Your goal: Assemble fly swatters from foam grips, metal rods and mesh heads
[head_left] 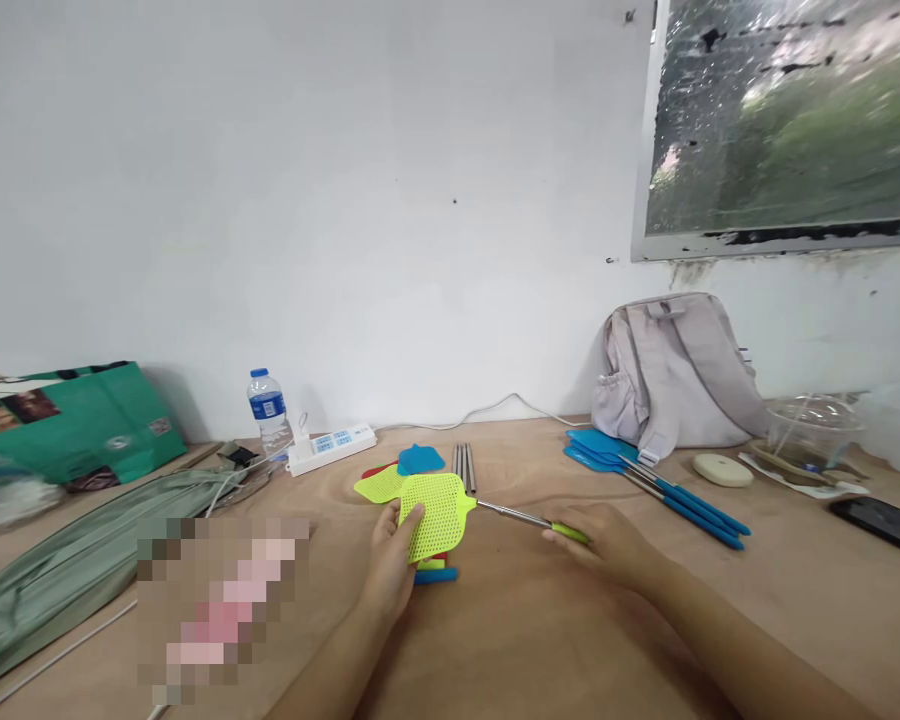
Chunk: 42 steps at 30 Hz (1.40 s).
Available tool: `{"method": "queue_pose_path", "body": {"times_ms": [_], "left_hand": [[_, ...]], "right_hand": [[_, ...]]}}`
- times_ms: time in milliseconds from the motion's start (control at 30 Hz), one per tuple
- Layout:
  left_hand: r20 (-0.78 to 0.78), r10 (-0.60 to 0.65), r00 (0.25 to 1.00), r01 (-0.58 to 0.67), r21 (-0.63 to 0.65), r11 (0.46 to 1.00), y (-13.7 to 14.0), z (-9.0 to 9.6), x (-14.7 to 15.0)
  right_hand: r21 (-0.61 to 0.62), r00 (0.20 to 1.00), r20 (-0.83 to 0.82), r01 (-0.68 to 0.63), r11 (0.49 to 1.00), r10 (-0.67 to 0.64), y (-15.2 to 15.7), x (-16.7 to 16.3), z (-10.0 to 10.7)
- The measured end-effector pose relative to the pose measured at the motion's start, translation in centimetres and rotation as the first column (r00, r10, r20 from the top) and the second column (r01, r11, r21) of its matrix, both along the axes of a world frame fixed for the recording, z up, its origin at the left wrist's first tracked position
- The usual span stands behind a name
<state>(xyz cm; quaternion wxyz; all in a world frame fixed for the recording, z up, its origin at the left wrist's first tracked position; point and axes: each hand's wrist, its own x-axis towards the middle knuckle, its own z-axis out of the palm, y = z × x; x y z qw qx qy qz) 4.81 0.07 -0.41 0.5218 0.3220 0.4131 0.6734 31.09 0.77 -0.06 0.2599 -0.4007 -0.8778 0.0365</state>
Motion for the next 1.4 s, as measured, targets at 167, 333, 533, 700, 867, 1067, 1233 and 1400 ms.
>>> {"method": "queue_pose_path", "body": {"times_ms": [167, 333, 533, 700, 867, 1067, 1233, 1400], "left_hand": [[-0.014, -0.020, 1.000, 0.020, 0.006, 1.000, 0.0, -0.1, -0.2], [-0.063, -0.005, 0.998, 0.011, 0.087, 0.996, 0.3, -0.4, -0.7], [-0.255, 0.043, 0.966, -0.005, 0.147, 0.989, 0.2, -0.2, -1.2], [-0.362, 0.098, 0.927, -0.022, 0.206, 0.978, -0.3, 0.2, -1.3], [-0.412, 0.185, 0.892, -0.070, 0.277, 0.958, -0.7, 0.6, -1.1], [-0.399, 0.126, 0.908, -0.054, 0.188, 0.981, -1.3, 0.6, -0.5], [-0.478, 0.186, 0.858, -0.075, 0.242, 0.967, -1.3, 0.2, -0.8], [-0.511, 0.152, 0.846, -0.005, 0.276, 0.961, -1.2, 0.2, -0.9]], "right_hand": [[-0.075, 1.000, 0.000, -0.008, 0.997, 0.008, -0.4, -0.3, 0.6], [-0.155, 0.997, -0.001, -0.071, 0.985, 0.072, -0.7, 0.2, 1.7], [-0.124, 0.999, -0.006, -0.040, 0.991, 0.039, -0.8, 0.4, 2.3], [-0.053, 1.000, -0.018, 0.010, 0.999, -0.011, -1.1, 0.1, 2.2], [0.000, 0.997, -0.003, 0.076, 0.997, -0.076, -1.3, 0.0, 2.2], [-0.047, 0.998, -0.002, 0.057, 0.997, -0.057, -1.2, 0.0, 1.8], [-0.087, 0.999, 0.045, 0.035, 0.996, -0.031, -1.2, -0.2, 1.5], [-0.107, 0.999, 0.046, 0.010, 0.994, -0.005, -1.2, -0.4, 1.3]]}}
